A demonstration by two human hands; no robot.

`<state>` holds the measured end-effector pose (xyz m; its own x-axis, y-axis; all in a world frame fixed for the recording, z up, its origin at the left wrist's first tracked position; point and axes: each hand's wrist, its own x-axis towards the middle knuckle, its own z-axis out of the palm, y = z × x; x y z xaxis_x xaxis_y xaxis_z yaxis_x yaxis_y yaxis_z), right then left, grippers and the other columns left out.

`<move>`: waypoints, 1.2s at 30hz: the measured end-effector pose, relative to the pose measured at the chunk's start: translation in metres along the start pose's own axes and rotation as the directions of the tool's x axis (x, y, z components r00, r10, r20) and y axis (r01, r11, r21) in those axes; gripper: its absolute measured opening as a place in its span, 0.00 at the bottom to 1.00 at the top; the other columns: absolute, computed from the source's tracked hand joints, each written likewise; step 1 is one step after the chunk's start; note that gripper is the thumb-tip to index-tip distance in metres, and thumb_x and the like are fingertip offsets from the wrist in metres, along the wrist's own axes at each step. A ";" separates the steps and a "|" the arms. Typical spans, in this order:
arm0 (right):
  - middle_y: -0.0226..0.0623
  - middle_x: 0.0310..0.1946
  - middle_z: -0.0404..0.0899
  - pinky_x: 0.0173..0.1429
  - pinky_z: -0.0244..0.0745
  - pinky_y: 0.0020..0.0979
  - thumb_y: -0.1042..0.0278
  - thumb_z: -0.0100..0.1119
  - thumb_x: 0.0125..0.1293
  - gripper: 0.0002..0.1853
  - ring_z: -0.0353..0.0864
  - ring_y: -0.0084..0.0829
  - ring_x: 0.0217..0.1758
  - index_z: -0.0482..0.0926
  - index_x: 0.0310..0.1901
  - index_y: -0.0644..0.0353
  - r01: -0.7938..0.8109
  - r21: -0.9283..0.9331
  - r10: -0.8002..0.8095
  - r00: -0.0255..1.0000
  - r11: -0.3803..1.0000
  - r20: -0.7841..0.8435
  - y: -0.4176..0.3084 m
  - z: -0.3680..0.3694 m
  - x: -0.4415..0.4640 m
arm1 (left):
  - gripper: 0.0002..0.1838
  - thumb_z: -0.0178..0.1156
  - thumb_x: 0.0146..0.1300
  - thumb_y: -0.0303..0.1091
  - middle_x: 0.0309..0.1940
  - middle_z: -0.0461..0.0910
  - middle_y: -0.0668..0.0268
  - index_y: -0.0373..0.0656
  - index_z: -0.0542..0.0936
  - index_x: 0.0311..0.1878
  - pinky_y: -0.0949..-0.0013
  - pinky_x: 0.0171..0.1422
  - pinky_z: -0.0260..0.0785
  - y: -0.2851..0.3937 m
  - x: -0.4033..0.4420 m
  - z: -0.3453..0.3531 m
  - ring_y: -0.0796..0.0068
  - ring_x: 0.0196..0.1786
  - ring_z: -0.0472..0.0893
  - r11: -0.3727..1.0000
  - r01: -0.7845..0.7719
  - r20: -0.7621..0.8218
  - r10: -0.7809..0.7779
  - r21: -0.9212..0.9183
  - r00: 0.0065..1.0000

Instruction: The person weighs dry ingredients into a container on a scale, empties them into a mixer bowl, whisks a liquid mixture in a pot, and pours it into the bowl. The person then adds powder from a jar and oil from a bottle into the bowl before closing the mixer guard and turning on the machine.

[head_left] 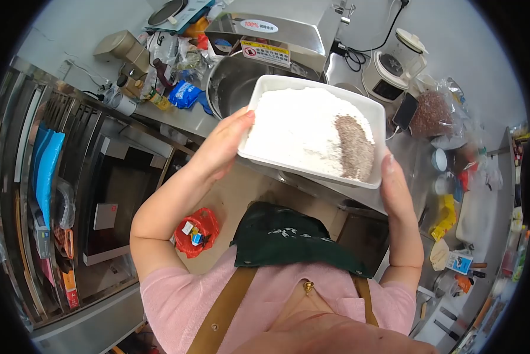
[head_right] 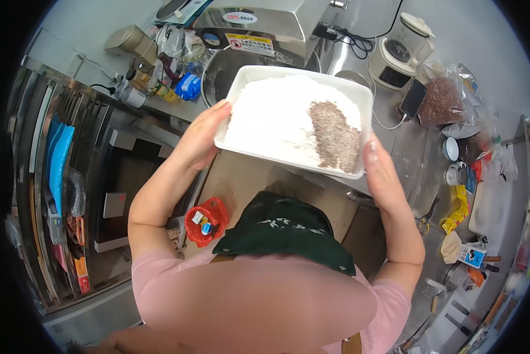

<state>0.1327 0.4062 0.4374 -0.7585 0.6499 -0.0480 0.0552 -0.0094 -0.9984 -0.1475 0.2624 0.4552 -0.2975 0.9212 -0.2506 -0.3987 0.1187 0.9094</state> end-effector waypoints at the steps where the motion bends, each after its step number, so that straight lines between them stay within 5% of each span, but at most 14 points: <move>1: 0.42 0.66 0.58 0.71 0.47 0.31 0.44 0.38 0.71 0.36 0.54 0.31 0.70 0.53 0.68 0.68 0.019 -0.006 -0.019 1.000 1.000 0.019 -0.002 0.010 0.006 | 0.21 0.43 0.71 0.39 0.54 0.74 0.61 0.36 0.67 0.61 0.69 0.60 0.64 0.004 0.001 -0.011 0.74 0.55 0.74 1.000 0.026 -0.011 -0.026 0.007 1.000; 6: 0.44 0.70 0.50 0.73 0.42 0.31 0.42 0.43 0.68 0.43 0.48 0.33 0.73 0.41 0.70 0.69 0.209 -0.153 -0.189 0.973 0.966 0.136 0.004 0.045 0.033 | 0.20 0.43 0.71 0.41 0.48 0.78 0.64 0.39 0.70 0.58 0.71 0.49 0.71 0.018 0.013 -0.064 0.77 0.47 0.79 0.988 0.149 -0.079 -0.145 0.044 0.986; 7: 0.45 0.70 0.50 0.70 0.50 0.32 0.38 0.56 0.59 0.54 0.54 0.34 0.70 0.37 0.70 0.69 0.135 -0.022 -0.131 0.982 0.991 0.137 0.002 0.055 0.038 | 0.20 0.43 0.71 0.42 0.47 0.78 0.65 0.39 0.71 0.57 0.70 0.47 0.72 0.021 0.017 -0.075 0.77 0.45 0.79 0.984 0.169 -0.076 -0.164 0.063 0.984; 10: 0.48 0.69 0.51 0.63 0.62 0.33 0.41 0.70 0.46 0.64 0.60 0.33 0.65 0.36 0.70 0.69 0.064 -0.102 -0.044 0.981 0.993 0.189 -0.003 0.072 0.044 | 0.19 0.45 0.69 0.43 0.44 0.79 0.65 0.39 0.72 0.55 0.70 0.42 0.73 0.035 0.036 -0.101 0.76 0.42 0.80 0.962 0.235 -0.062 -0.228 0.140 0.972; 11: 0.52 0.68 0.51 0.52 0.72 0.32 0.50 0.78 0.35 0.69 0.67 0.35 0.59 0.37 0.70 0.69 0.109 -0.188 -0.081 0.985 0.976 0.154 0.005 0.078 0.049 | 0.20 0.46 0.68 0.43 0.43 0.80 0.64 0.38 0.73 0.54 0.70 0.40 0.74 0.039 0.043 -0.109 0.76 0.41 0.81 0.950 0.262 -0.059 -0.255 0.173 0.965; 18: 0.63 0.62 0.55 0.47 0.76 0.39 0.66 0.76 0.38 0.58 0.74 0.54 0.52 0.46 0.67 0.75 0.296 -0.802 -0.499 0.866 0.518 -0.002 0.023 0.129 0.074 | 0.16 0.51 0.65 0.40 0.37 0.81 0.64 0.37 0.77 0.47 0.72 0.29 0.74 0.071 0.096 -0.138 0.76 0.32 0.81 0.828 0.370 -0.054 -0.384 0.422 0.922; 22: 0.62 0.57 0.61 0.43 0.78 0.39 0.70 0.74 0.39 0.53 0.76 0.53 0.49 0.50 0.65 0.77 0.254 -0.884 -0.575 0.818 0.392 -0.020 0.014 0.143 0.083 | 0.21 0.51 0.65 0.44 0.39 0.80 0.61 0.36 0.73 0.53 0.72 0.34 0.77 0.072 0.131 -0.154 0.76 0.35 0.82 0.738 0.362 0.077 -0.486 0.570 0.870; 25: 0.59 0.51 0.68 0.37 0.78 0.35 0.70 0.73 0.42 0.46 0.79 0.50 0.42 0.58 0.62 0.77 0.230 -0.865 -0.618 0.778 0.447 -0.112 0.010 0.150 0.093 | 0.30 0.49 0.66 0.52 0.45 0.77 0.58 0.36 0.65 0.61 0.71 0.38 0.76 0.078 0.131 -0.145 0.74 0.40 0.81 0.763 0.350 0.099 -0.473 0.544 0.876; 28: 0.55 0.45 0.73 0.32 0.77 0.33 0.69 0.71 0.45 0.38 0.80 0.46 0.35 0.65 0.57 0.77 0.202 -0.877 -0.670 0.723 0.437 -0.167 0.006 0.149 0.111 | 0.42 0.49 0.62 0.64 0.51 0.73 0.57 0.35 0.59 0.64 0.68 0.44 0.75 0.064 0.136 -0.160 0.72 0.47 0.78 0.757 0.074 0.321 -0.360 0.649 0.876; 29: 0.52 0.40 0.74 0.31 0.76 0.33 0.67 0.69 0.48 0.33 0.79 0.43 0.32 0.69 0.54 0.76 0.181 -0.887 -0.684 0.706 0.425 -0.183 -0.001 0.151 0.118 | 0.45 0.63 0.54 0.59 0.52 0.72 0.56 0.34 0.60 0.63 0.66 0.50 0.72 0.064 0.138 -0.163 0.70 0.53 0.74 0.704 -0.020 0.404 -0.383 0.710 0.831; 32: 0.50 0.38 0.74 0.30 0.76 0.32 0.65 0.69 0.49 0.32 0.79 0.42 0.30 0.70 0.52 0.76 0.139 -0.922 -0.692 0.702 0.362 -0.166 -0.010 0.153 0.126 | 0.44 0.74 0.44 0.41 0.53 0.69 0.54 0.33 0.62 0.60 0.64 0.61 0.64 0.056 0.136 -0.159 0.63 0.58 0.69 0.647 -0.306 0.534 -0.186 0.698 0.825; 33: 0.47 0.36 0.74 0.27 0.72 0.30 0.66 0.69 0.49 0.32 0.76 0.37 0.26 0.70 0.54 0.74 0.162 -0.925 -0.721 0.677 0.344 -0.150 -0.012 0.152 0.130 | 0.50 0.77 0.34 0.42 0.53 0.70 0.49 0.30 0.62 0.59 0.64 0.64 0.61 0.051 0.137 -0.156 0.56 0.58 0.70 0.516 -0.421 0.533 -0.085 0.746 0.842; 35: 0.42 0.32 0.73 0.22 0.66 0.27 0.68 0.69 0.50 0.32 0.69 0.28 0.19 0.69 0.56 0.71 0.205 -0.926 -0.763 0.634 0.318 -0.121 -0.011 0.152 0.133 | 0.49 0.77 0.34 0.41 0.52 0.70 0.47 0.31 0.62 0.59 0.63 0.62 0.63 0.052 0.136 -0.153 0.53 0.57 0.71 0.394 -0.508 0.557 -0.011 0.766 0.830; 36: 0.43 0.33 0.74 0.24 0.69 0.29 0.67 0.69 0.49 0.31 0.72 0.32 0.22 0.70 0.54 0.72 0.194 -0.927 -0.740 0.662 0.322 -0.119 -0.013 0.153 0.134 | 0.48 0.76 0.34 0.40 0.51 0.70 0.46 0.31 0.63 0.59 0.62 0.60 0.64 0.052 0.135 -0.151 0.52 0.57 0.71 0.332 -0.542 0.568 0.020 0.772 0.822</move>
<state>-0.0688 0.3772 0.4392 -0.4654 0.5275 0.7107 0.4727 0.8270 -0.3042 -0.3394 0.3373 0.4189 0.2403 0.9707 0.0011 0.6988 -0.1738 0.6939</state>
